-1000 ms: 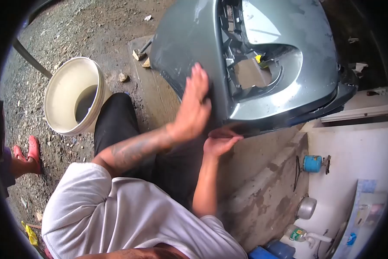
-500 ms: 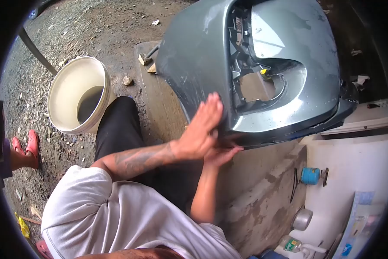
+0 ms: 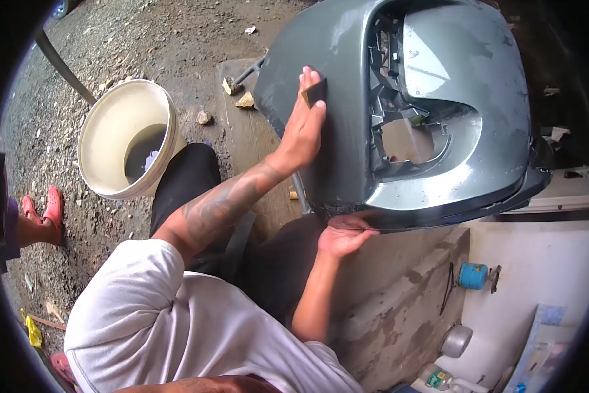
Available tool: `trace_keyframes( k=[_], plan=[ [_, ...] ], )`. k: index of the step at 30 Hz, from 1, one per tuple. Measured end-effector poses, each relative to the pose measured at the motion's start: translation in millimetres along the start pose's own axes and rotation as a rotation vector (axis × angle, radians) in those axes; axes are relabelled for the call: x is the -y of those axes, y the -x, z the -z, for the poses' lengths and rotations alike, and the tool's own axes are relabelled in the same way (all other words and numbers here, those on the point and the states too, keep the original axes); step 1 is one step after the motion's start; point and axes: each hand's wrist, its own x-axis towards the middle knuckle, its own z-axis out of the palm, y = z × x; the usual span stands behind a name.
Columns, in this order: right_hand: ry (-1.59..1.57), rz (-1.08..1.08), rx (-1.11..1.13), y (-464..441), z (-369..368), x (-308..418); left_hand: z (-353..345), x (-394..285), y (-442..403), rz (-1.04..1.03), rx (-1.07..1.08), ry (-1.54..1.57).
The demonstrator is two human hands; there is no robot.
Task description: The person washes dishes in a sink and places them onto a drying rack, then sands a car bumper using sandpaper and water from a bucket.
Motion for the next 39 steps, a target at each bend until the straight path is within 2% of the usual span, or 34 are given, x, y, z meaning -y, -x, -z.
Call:
trace_keyframes(
  k=[2, 4, 6, 8, 9, 12, 14, 16, 17, 18, 19, 20, 21, 23, 25, 26, 28, 29, 30, 31, 33, 34, 36, 37, 38, 39],
  plan=[
    [0.145, 0.104, -0.027, 4.8, -16.4, -0.5, -5.0, -19.3, 17.2, 0.028, -0.039, 0.041],
    [0.137, 0.113, -0.05, -5.1, 1.4, -4.0, -9.4, -41.6, 60.3, -0.059, 0.134, 0.017],
    [0.057, 0.142, -0.067, 0.6, -25.8, -4.9, -4.3, -43.7, 72.9, -0.1, 0.257, -0.019],
    [0.121, 0.104, -0.122, -18.7, 17.4, -8.4, -6.3, -24.3, 37.4, -0.054, 0.093, -0.105],
    [0.11, 0.06, -0.083, 5.0, -18.5, 1.5, -5.0, -14.2, 13.1, 0.005, 0.01, -0.115],
    [0.167, 0.096, -0.034, -3.5, 0.4, -2.2, -11.0, -5.4, 0.1, 0.022, -0.094, -0.103],
    [0.159, 0.144, -0.144, 2.1, -14.1, -2.4, -17.8, -25.1, 46.4, -0.034, 0.055, 0.003],
    [0.115, 0.05, 0.113, -8.4, 10.0, -3.1, -10.7, -40.5, 83.9, -0.131, 0.302, 0.035],
    [0.138, 0.045, 0.14, -12.1, 15.9, -2.6, -12.0, -29.5, 76.5, -0.118, 0.228, 0.0],
    [0.114, 0.053, 0.06, -8.8, 11.9, -3.2, -9.2, -17.0, 56.2, -0.1, 0.165, -0.031],
    [0.09, 0.063, -0.02, -5.6, 6.8, -3.9, -8.3, -5.0, 27.8, 0.006, 0.062, -0.053],
    [0.04, -0.018, 0.097, -21.6, 43.4, -5.0, -2.7, 11.4, 2.0, 0.049, 0.0, -0.114],
    [-0.087, -0.106, 0.514, -37.6, 60.8, -3.7, 3.5, 21.1, -22.3, 0.07, -0.035, -0.117],
    [-0.215, -0.184, 0.931, -35.4, 51.9, -2.2, 4.7, 26.8, -39.5, 0.083, -0.058, -0.174],
    [0.098, 0.119, -0.02, -1.4, -6.4, -4.9, 0.6, 17.5, -27.6, -0.037, -0.056, -0.14],
    [0.091, 0.117, -0.015, -1.1, -8.9, -4.3, -6.6, 2.7, -1.0, -0.128, -0.04, -0.115],
    [0.161, 0.125, -0.05, 2.0, -10.0, -1.5, -17.0, -31.6, 58.3, -0.154, 0.161, -0.03],
    [0.121, 0.16, -0.09, 5.9, -26.7, -1.1, -15.0, -30.8, 56.2, -0.156, 0.158, -0.035],
    [0.118, 0.157, -0.082, -5.6, -5.9, -4.0, -13.1, -29.7, 52.4, -0.171, 0.142, 0.001],
    [0.124, 0.092, 0.096, -24.5, 35.8, -7.2, -12.0, -28.8, 48.3, -0.184, 0.13, 0.042],
    [0.021, -0.029, 0.172, -20.6, 43.2, -3.3, -7.6, -1.0, -9.3, -0.079, -0.014, 0.019],
    [0.024, -0.027, 0.174, -7.9, 16.5, 0.1, -4.6, 7.6, -28.8, -0.053, -0.084, -0.004],
    [0.079, 0.109, -0.186, 9.4, -33.8, -0.8, -8.7, -2.7, -29.2, -0.02, -0.137, 0.002],
    [0.171, 0.091, 0.06, -3.1, 5.3, -0.3, -8.0, -14.8, -10.8, -0.059, -0.094, -0.002],
    [0.101, 0.134, -0.033, 3.5, -17.8, -1.0, -11.9, -25.3, 16.3, -0.064, -0.011, 0.07],
    [0.112, 0.138, 0.002, 4.6, -24.1, -0.8, -9.1, -34.8, 48.3, -0.066, 0.102, 0.17]
  ],
)
